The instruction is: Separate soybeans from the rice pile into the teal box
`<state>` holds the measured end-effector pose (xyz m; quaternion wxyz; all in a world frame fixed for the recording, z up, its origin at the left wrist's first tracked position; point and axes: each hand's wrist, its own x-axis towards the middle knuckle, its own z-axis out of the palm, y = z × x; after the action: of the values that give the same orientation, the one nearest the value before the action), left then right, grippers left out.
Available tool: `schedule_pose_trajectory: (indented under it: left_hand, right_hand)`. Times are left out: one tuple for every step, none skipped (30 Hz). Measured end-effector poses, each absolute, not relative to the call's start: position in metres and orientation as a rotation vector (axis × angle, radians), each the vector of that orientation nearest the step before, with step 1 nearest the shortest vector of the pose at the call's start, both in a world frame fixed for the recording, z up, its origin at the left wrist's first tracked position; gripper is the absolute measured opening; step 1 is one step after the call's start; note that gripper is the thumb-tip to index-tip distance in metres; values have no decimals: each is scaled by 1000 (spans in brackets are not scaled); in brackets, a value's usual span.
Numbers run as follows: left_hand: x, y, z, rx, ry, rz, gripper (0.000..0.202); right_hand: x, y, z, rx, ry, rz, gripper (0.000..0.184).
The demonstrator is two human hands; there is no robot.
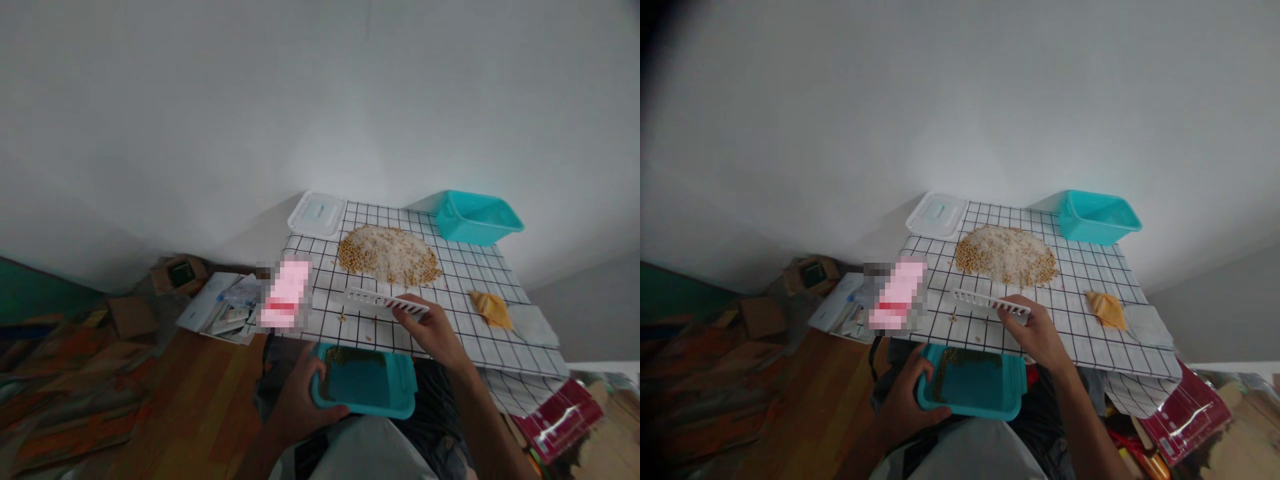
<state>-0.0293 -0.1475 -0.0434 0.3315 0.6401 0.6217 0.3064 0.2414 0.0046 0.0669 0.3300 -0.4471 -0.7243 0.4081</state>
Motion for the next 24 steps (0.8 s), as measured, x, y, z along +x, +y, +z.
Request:
schedule_pose_trajectory:
  left_hand:
    - [-30, -147, -44, 1679, 1623, 802, 53]
    - [-30, -147, -44, 1685, 1624, 803, 54]
    - [-30, -147, -44, 1690, 1627, 803, 54]
    - [-30, -147, -45, 1693, 1631, 802, 55]
    - [-30, -147, -45, 1694, 1636, 803, 55]
    - [-30, -147, -45, 1698, 1639, 805, 55]
    - [-30, -148, -44, 1705, 1640, 808, 55]
    - [-30, -148, -43, 1714, 1640, 814, 56]
    - [-29, -148, -42, 1723, 1640, 823, 56]
    - [-29, -148, -41, 1730, 1638, 833, 56]
    - [-29, -148, -40, 1734, 1635, 841, 56]
    - [-29, -148, -39, 1739, 1629, 844, 56]
    - [-29, -148, -38, 1743, 1624, 843, 55]
    - [-29, -147, -37, 1746, 1620, 842, 54]
    - [-29, -147, -37, 1748, 1616, 840, 54]
    - [-29, -147, -37, 1747, 1614, 842, 53]
    - [-29, -146, -36, 1746, 1614, 847, 53]
    - [-29, -147, -36, 1743, 1616, 855, 53]
    - [-29, -147, -37, 1741, 1621, 861, 53]
    - [-29, -147, -37, 1740, 1626, 862, 53]
    - [-29, -148, -38, 1742, 1633, 859, 53]
    - [-29, -149, -38, 1747, 1639, 856, 52]
    - [-29, -149, -39, 1754, 1643, 851, 52]
    - [-29, -150, -40, 1763, 1645, 846, 51]
  right_hand:
    - [240, 6, 68, -1162, -1900, 1070, 19]
    - [238, 7, 69, -1152, -1911, 1074, 19]
    - [237, 8, 71, -1137, -1927, 1080, 18]
    - [236, 8, 73, -1118, -1949, 1091, 18]
    - [235, 9, 74, -1097, -1972, 1106, 18]
    - [234, 9, 76, -1073, -1991, 1122, 18]
    - [234, 9, 76, -1051, -2002, 1142, 18]
    - [233, 9, 77, -1032, -2007, 1165, 18]
    - [233, 9, 77, -1018, -2007, 1187, 19]
    - [233, 9, 77, -1009, -2006, 1207, 19]
    - [233, 10, 76, -1003, -2004, 1219, 19]
    - [233, 11, 75, -998, -2008, 1227, 19]
    - [234, 11, 75, -994, -2016, 1229, 19]
    - [234, 13, 75, -992, -2027, 1225, 19]
    - [235, 14, 75, -989, -2038, 1218, 18]
    - [235, 15, 75, -983, -2051, 1212, 17]
    - [236, 16, 75, -974, -2066, 1211, 16]
    - [237, 17, 75, -962, -2081, 1214, 16]
    - [238, 18, 76, -949, -2090, 1217, 16]
    - [240, 18, 76, -939, -2095, 1222, 17]
    - [241, 18, 76, -935, -2097, 1228, 17]
    - [242, 17, 76, -939, -2093, 1231, 18]
    - [244, 16, 76, -949, -2084, 1231, 19]
    - [246, 14, 76, -958, -2077, 1231, 20]
